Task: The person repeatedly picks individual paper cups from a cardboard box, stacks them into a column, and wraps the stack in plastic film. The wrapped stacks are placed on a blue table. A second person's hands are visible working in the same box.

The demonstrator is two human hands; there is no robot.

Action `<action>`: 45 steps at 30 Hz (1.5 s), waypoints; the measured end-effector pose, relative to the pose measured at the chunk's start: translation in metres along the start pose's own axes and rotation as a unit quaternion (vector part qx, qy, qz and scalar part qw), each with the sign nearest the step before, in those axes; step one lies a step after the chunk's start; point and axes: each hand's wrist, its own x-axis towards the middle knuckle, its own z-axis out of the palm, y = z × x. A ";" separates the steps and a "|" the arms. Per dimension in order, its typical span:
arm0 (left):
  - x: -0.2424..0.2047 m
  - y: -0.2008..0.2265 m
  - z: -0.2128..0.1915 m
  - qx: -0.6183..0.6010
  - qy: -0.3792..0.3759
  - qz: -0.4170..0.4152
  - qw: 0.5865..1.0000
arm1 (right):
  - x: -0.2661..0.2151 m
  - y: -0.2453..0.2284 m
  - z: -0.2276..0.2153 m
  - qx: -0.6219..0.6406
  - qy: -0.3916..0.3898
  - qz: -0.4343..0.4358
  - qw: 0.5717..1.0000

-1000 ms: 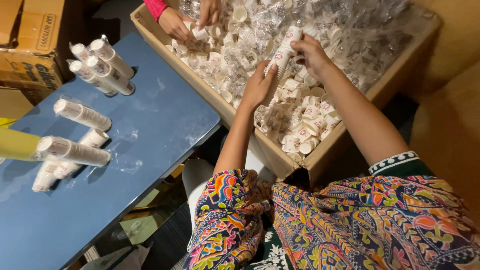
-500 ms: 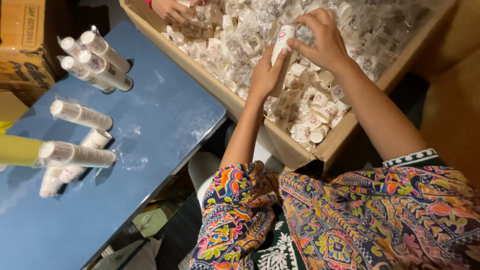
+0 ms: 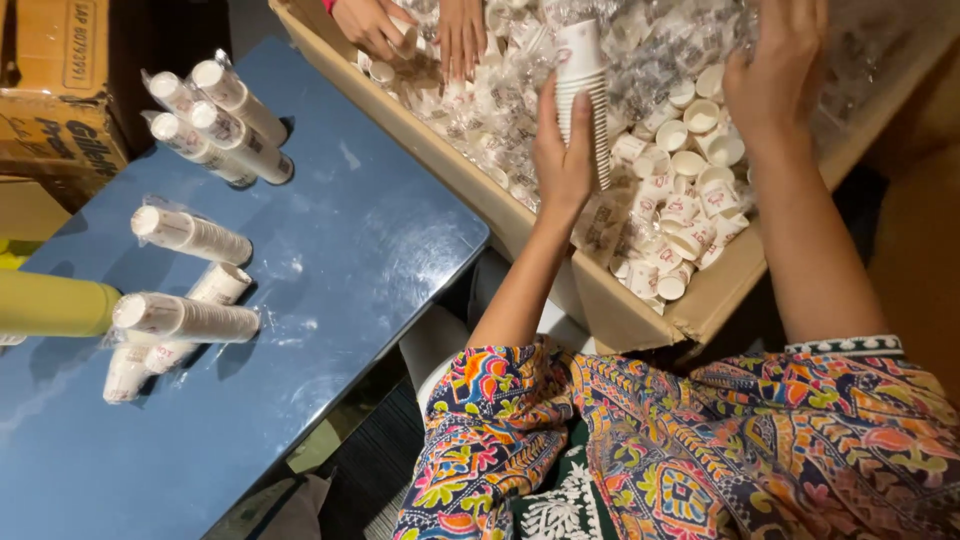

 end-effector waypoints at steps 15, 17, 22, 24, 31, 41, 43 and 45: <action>-0.068 -0.076 -0.192 0.240 0.280 0.164 0.915 | 0.096 -0.083 0.035 0.789 -0.081 0.292 0.535; -0.073 -0.082 -0.190 0.245 0.264 0.130 0.924 | 0.103 -0.101 0.038 0.793 -0.094 0.286 0.529; -0.080 -0.076 -0.185 0.258 0.245 0.133 0.925 | 0.094 -0.143 0.044 0.814 -0.100 0.291 0.494; -0.086 -0.062 -0.183 0.197 0.250 0.096 0.943 | 0.075 -0.152 0.047 0.799 -0.104 0.267 0.528; -0.110 -0.012 -0.158 0.272 0.346 0.304 0.845 | 0.066 -0.158 0.037 0.814 -0.102 0.303 0.486; -0.081 -0.002 -0.090 -0.328 0.193 -0.023 0.925 | 0.053 -0.148 0.051 0.869 -0.121 0.224 0.425; -0.076 -0.010 -0.092 -0.357 0.182 -0.031 0.916 | 0.062 -0.156 0.029 0.874 -0.120 0.233 0.409; -0.075 -0.006 -0.096 -0.423 0.122 -0.051 0.897 | 0.081 -0.176 -0.020 0.935 -0.186 0.109 0.280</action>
